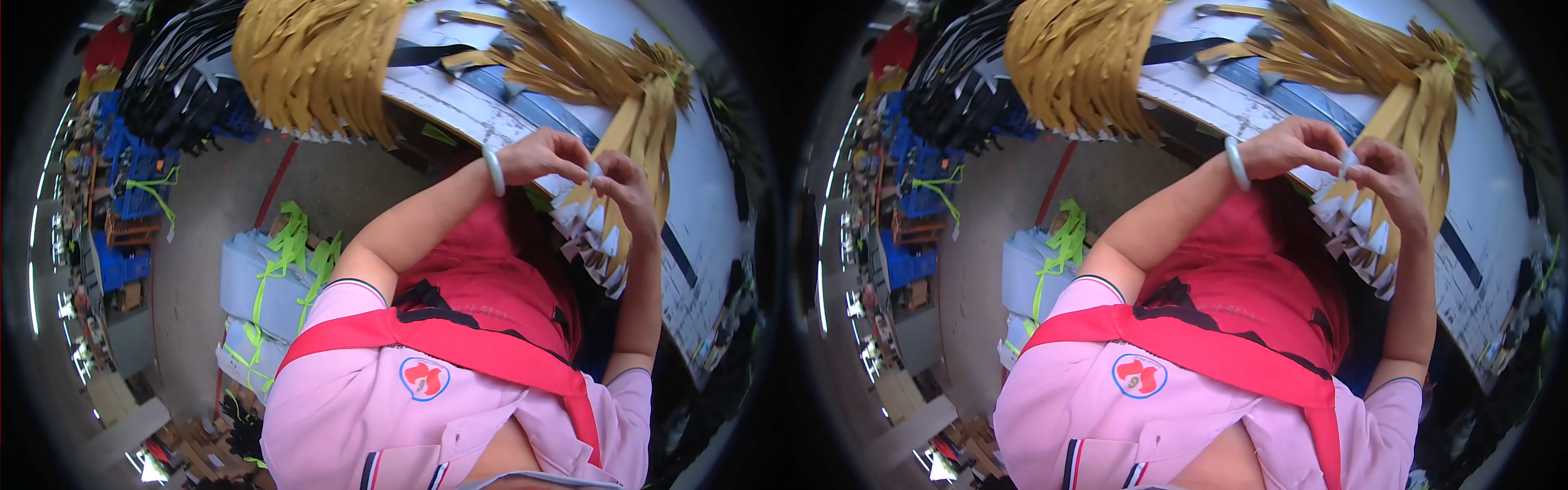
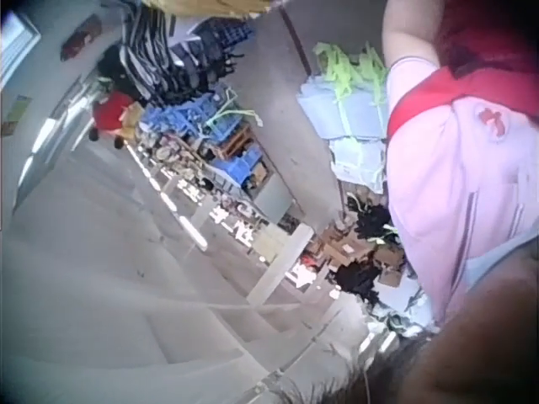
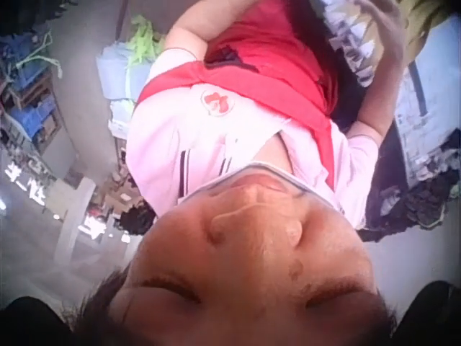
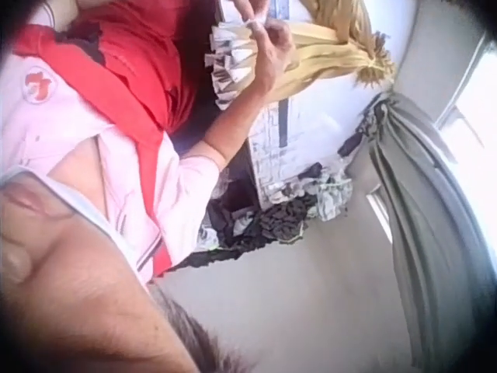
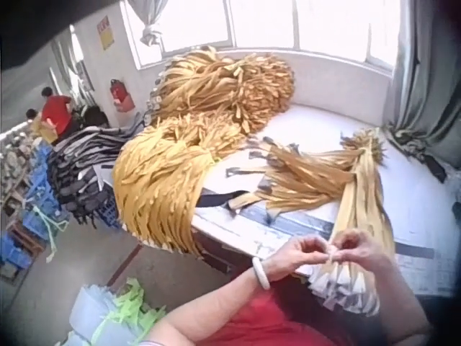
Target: Organize and arrange yellow straps on a workbench in a factory setting.
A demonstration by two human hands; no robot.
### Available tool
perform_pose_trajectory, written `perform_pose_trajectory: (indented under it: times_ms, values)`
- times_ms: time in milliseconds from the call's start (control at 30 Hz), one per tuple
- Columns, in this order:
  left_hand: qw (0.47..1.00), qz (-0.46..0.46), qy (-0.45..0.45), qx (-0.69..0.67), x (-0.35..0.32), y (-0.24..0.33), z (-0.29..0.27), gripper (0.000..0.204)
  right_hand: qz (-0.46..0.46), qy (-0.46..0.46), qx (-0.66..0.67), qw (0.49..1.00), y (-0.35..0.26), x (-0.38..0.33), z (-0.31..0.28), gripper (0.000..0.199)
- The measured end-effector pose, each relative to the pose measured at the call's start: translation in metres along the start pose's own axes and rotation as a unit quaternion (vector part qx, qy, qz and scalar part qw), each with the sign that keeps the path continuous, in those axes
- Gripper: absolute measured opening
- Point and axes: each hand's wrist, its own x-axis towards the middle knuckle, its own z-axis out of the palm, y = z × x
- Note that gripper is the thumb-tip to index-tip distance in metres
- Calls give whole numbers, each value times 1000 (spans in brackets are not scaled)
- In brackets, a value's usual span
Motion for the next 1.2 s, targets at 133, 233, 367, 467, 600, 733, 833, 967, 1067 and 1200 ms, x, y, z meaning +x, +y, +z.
perform_pose_trajectory:
  times_ms: [133,233,367,467,600,733,833,967,1067,1200]
  values:
    - [998,12,38,53,-2,11,10,13,-26,7,56,998,-9,-3,6,17]
    - [992,31,68,97,-1,13,17,11,-22,51,61,997,-5,-11,7,16]
    - [828,199,192,489,6,-4,33,12,-48,237,-242,939,1,-12,35,13]
    - [809,201,222,507,11,-22,28,14,-172,321,-288,885,25,4,50,13]
    - [945,78,176,263,3,-7,34,26,-176,319,-174,915,29,-10,39,8]
    - [944,77,102,303,-7,12,14,20,-147,224,-39,962,20,-17,42,9]
    - [940,64,79,326,-8,10,13,1,-83,213,38,973,14,-18,40,17]
    - [884,140,52,443,-7,1,17,5,33,189,31,981,16,-21,40,23]
    - [865,162,54,472,-6,2,27,7,-47,235,40,970,23,-23,31,20]
    - [912,155,104,367,-8,8,17,5,-41,226,68,971,33,-29,25,23]
